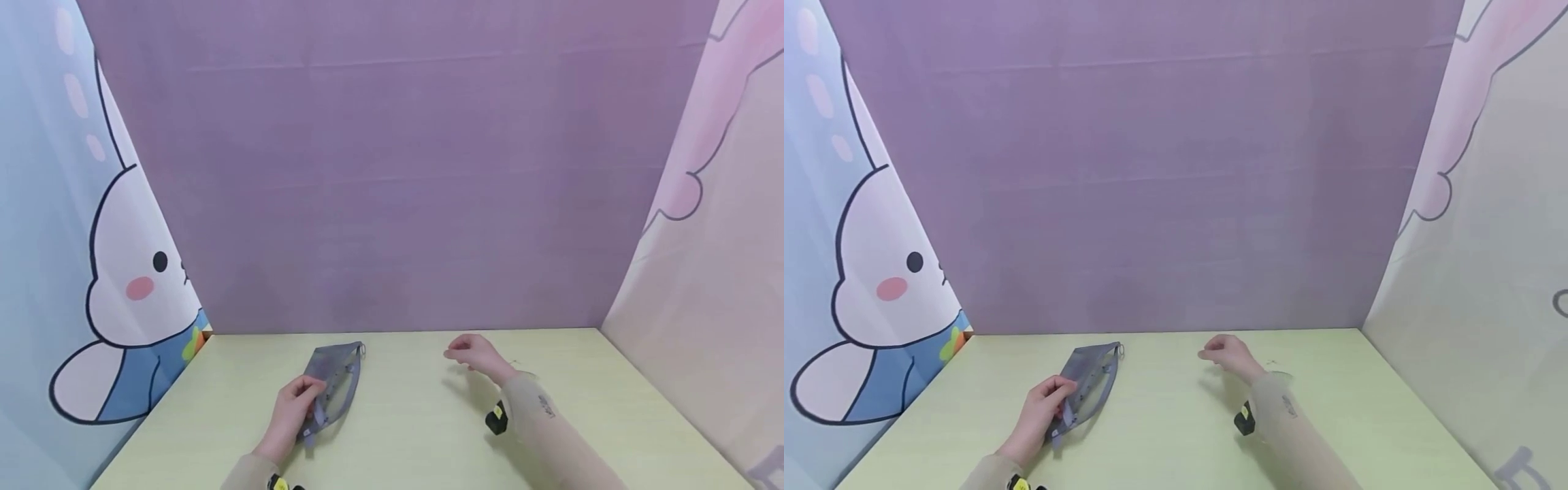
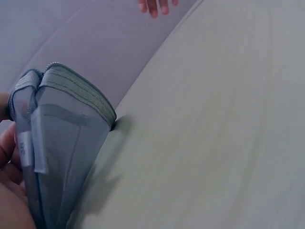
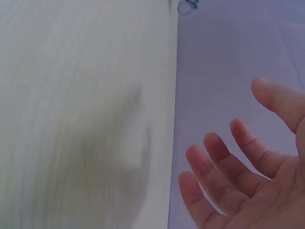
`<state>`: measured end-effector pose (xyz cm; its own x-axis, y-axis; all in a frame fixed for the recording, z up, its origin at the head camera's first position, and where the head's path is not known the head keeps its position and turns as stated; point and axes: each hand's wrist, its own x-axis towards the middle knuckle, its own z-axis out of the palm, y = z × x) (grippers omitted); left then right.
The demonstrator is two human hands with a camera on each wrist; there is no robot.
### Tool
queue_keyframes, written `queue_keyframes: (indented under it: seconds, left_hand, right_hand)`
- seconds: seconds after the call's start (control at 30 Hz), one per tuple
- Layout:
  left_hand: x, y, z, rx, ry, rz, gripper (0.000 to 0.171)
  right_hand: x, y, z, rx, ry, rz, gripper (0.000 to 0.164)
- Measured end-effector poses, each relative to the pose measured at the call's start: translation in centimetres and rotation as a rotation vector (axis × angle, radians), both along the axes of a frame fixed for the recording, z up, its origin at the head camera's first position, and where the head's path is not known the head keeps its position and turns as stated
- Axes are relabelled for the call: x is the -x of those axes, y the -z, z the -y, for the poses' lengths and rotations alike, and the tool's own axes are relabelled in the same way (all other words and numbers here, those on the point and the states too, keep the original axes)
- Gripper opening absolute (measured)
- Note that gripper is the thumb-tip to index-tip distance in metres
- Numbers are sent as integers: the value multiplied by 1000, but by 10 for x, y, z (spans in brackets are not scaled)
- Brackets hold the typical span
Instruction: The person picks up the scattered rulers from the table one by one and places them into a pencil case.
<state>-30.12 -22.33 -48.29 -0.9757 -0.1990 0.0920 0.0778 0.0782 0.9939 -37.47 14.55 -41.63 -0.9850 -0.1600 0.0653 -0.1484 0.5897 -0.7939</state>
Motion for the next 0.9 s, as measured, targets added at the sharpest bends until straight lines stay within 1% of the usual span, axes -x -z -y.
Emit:
queue_keyframes:
  seconds: [0.13,0.33,0.57,0.73,0.9]
  left_hand:
    - [0,1,1,-2,4,6,19]
    - [2,1,5,1,-12,4,19]
    - [4,0,4,2,-19,24,21]
    - [2,-1,5,8,-19,26,24]
    - [2,-1,5,14,-17,24,24]
  right_hand:
    - [-7,4,-21,-12,11,-8,41]
    - [-19,11,-51,9,-31,14,57]
    - [-29,16,-88,1,-11,35,73]
    - [-30,15,-107,-55,24,26,78]
    - [-32,18,-118,-111,47,48,82]
